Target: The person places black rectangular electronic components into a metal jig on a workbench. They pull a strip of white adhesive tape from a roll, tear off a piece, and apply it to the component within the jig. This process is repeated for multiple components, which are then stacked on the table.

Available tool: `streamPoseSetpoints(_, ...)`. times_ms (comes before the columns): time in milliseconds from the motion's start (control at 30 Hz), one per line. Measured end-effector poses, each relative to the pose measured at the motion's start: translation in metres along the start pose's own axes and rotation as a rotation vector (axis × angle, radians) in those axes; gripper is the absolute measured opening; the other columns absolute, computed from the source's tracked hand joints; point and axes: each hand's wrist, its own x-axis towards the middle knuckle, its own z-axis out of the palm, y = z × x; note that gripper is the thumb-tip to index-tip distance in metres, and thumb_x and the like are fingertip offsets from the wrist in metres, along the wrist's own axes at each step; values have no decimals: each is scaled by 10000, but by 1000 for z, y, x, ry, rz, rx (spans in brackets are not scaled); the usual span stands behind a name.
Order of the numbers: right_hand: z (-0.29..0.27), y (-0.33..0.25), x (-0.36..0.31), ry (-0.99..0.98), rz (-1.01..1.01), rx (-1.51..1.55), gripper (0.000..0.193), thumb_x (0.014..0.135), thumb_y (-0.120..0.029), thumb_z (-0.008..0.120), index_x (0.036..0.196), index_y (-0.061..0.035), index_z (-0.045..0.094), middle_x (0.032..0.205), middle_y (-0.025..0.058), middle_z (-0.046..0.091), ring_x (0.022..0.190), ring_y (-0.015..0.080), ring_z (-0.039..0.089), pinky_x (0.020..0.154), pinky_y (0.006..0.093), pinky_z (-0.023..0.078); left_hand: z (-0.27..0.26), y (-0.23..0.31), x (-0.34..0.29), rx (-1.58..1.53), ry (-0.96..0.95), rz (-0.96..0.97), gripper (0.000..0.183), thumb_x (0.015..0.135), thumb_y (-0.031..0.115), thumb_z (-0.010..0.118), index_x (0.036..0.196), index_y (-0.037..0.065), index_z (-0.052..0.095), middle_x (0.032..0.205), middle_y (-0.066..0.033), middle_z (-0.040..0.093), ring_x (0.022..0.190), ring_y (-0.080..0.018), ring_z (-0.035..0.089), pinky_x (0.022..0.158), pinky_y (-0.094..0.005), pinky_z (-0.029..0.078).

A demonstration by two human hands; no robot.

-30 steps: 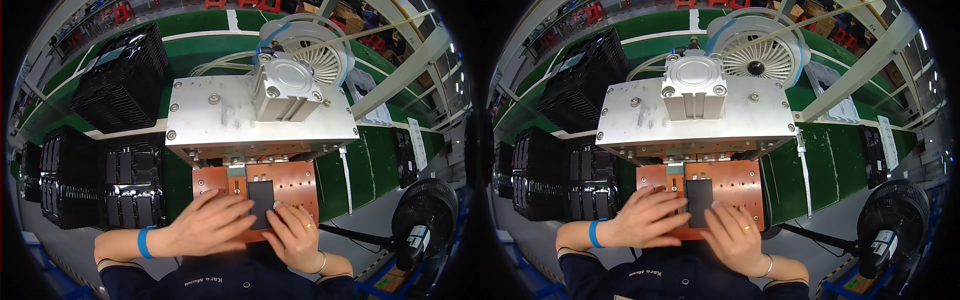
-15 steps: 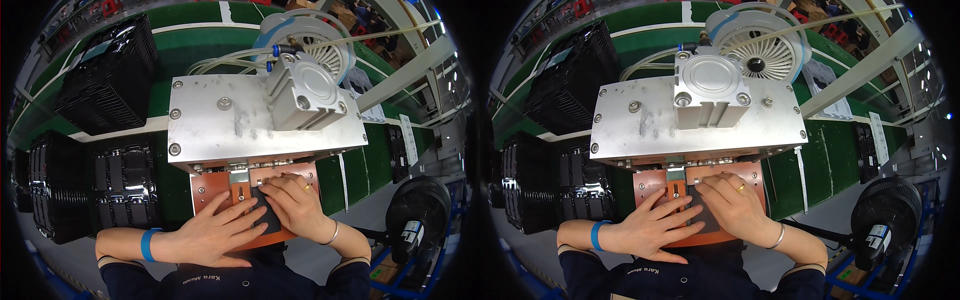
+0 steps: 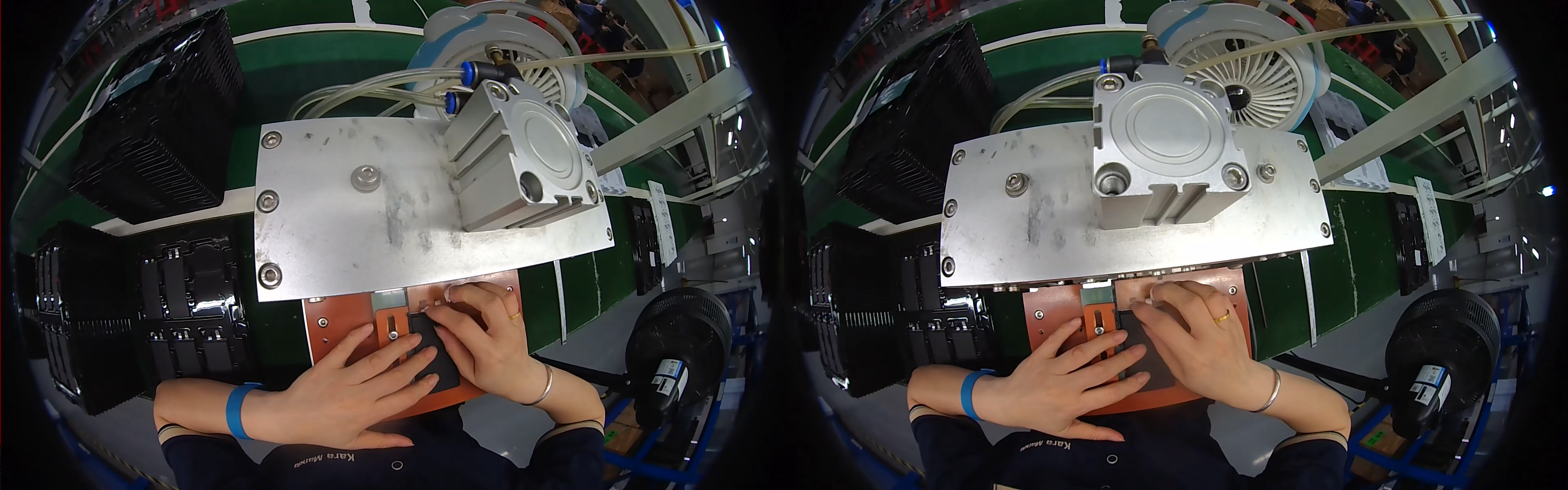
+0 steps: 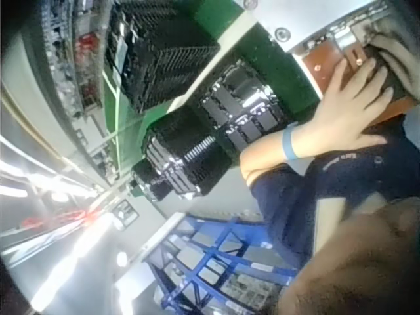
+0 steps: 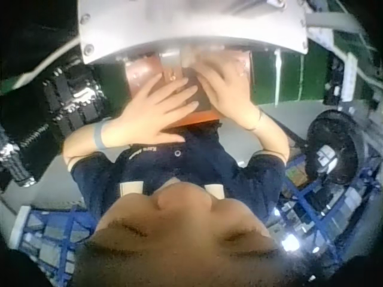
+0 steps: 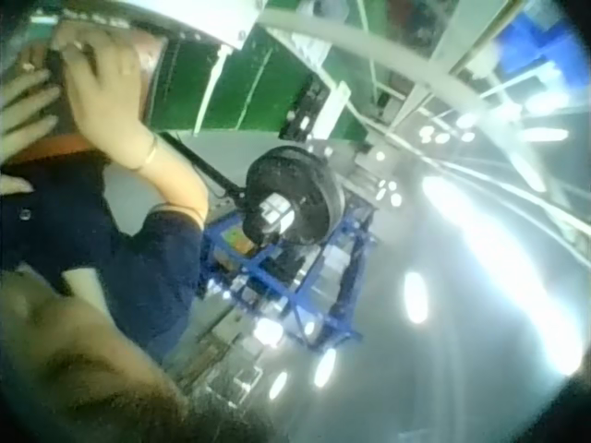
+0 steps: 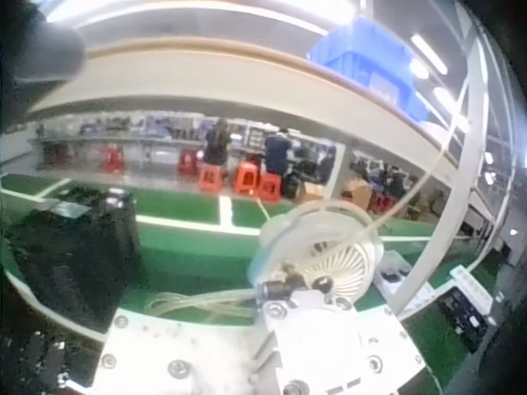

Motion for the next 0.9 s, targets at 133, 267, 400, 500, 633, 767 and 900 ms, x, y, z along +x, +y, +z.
streamPoseSetpoints(133,-3,-2,2,-36,3,-37,398,738,-67,723,1133,-88,672,1166,81,563,1047,278,528,876,358,441,1,0,0,3,4,-3,660,856,682,560,1308,203,608,1447,-64,501,1377,-265,418,1121,-562,213)
streamPoseSetpoints(267,1,-4,3,-7,108,40,379,731,-70,717,1107,-98,687,1155,75,570,1056,266,532,873,345,421,-1,1,1,17,-4,-4,659,854,679,565,1304,201,611,1446,-66,502,1375,-270,419,1129,-564,204)
streamPoseSetpoints(400,2,2,-4,-4,7,45,392,727,-78,694,1117,-109,685,1183,69,560,1081,252,522,861,333,404,-1,1,1,13,-10,-9,660,850,680,569,1300,200,614,1442,-68,506,1368,-281,424,1131,-567,202)
streamPoseSetpoints(500,1,3,0,-41,-2,64,394,729,-81,673,1121,-120,686,1192,66,559,1076,248,522,860,330,402,-1,-1,2,10,-7,-6,659,848,683,571,1295,200,620,1438,-69,509,1362,-286,429,1132,-568,203)
streamPoseSetpoints(633,1,3,-1,-51,-2,69,405,732,-88,658,1133,-134,687,1180,67,568,1045,245,532,859,330,409,-1,3,1,26,-11,-2,667,841,691,574,1291,201,624,1435,-72,511,1363,-288,425,1138,-568,197)
streamPoseSetpoints(767,1,8,-3,39,-37,91,407,751,-129,699,1158,-119,679,1182,83,580,1024,255,565,830,346,457,-2,2,2,39,-21,-10,689,828,702,583,1294,197,624,1436,-77,510,1369,-292,415,1145,-572,183)
streamPoseSetpoints(900,-32,-7,-26,-79,33,250,455,768,-246,799,1163,-54,675,1240,125,597,1096,282,625,919,403,521,-2,0,1,-7,-18,-12,731,814,706,598,1314,172,610,1436,-100,506,1364,-314,411,1154,-575,151)
